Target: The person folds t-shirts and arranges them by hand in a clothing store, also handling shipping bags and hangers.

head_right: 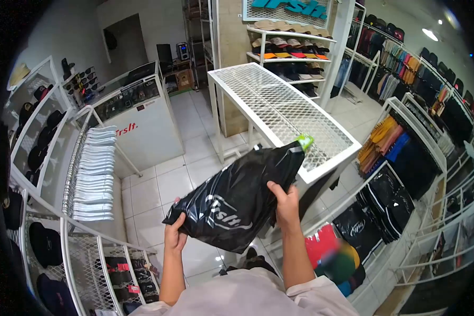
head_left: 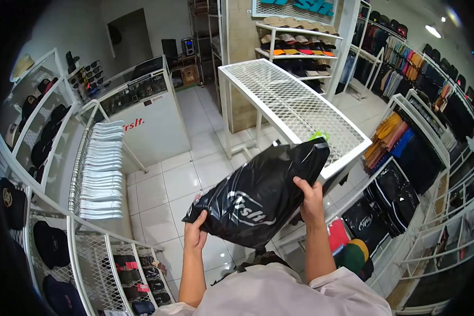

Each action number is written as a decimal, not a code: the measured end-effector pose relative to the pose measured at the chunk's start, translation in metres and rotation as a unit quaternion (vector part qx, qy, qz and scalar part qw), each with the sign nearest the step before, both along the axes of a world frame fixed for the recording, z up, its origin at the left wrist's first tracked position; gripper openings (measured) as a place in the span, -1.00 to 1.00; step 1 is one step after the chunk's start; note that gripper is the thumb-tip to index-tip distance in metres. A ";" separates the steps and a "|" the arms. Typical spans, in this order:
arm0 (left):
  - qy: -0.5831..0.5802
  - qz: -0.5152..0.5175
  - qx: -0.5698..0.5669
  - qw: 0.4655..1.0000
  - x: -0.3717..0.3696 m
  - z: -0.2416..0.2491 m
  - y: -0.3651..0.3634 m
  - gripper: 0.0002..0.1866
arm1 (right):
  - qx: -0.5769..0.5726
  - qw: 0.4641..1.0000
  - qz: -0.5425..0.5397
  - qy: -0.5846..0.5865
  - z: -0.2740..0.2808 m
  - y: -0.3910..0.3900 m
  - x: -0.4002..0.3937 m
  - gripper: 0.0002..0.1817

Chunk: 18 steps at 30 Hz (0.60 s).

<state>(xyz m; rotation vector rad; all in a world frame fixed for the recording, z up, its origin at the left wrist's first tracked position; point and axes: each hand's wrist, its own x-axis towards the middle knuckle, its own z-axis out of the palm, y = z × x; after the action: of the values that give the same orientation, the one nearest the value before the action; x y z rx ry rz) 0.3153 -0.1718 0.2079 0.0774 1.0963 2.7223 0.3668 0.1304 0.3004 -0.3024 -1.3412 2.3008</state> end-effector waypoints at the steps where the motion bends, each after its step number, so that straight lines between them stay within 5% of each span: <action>1: -0.011 0.003 0.009 1.000 -0.006 -0.006 -0.003 -0.35 | 0.018 1.000 -0.008 -0.007 -0.002 -0.005 -0.011 -0.72; 4: -0.038 0.003 0.043 0.998 -0.027 -0.024 -0.012 -0.57 | 0.034 0.999 0.011 0.010 -0.014 -0.006 -0.044 -0.71; 12: -0.026 -0.023 0.093 0.995 -0.147 -0.022 -0.006 -0.49 | 0.037 0.996 0.000 0.080 0.015 0.001 -0.164 -0.72; 14: -0.004 -0.004 0.090 0.996 -0.187 -0.007 0.007 -0.62 | 0.024 0.996 -0.012 0.086 0.019 0.015 -0.202 -0.72; 16: -0.034 -0.026 0.082 0.996 -0.224 0.002 0.027 -0.66 | -0.027 0.996 -0.016 0.086 0.031 0.030 -0.234 -0.72; 18: -0.072 -0.072 -0.057 0.993 -0.246 0.003 0.054 -0.59 | -0.022 0.996 -0.026 0.087 0.036 0.043 -0.263 -0.72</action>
<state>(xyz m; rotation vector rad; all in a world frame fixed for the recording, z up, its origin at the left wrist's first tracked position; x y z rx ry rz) 0.0698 -0.1179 0.2104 -0.0552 1.1550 2.4898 0.1043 0.1735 0.3367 -0.1441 -1.1854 2.2585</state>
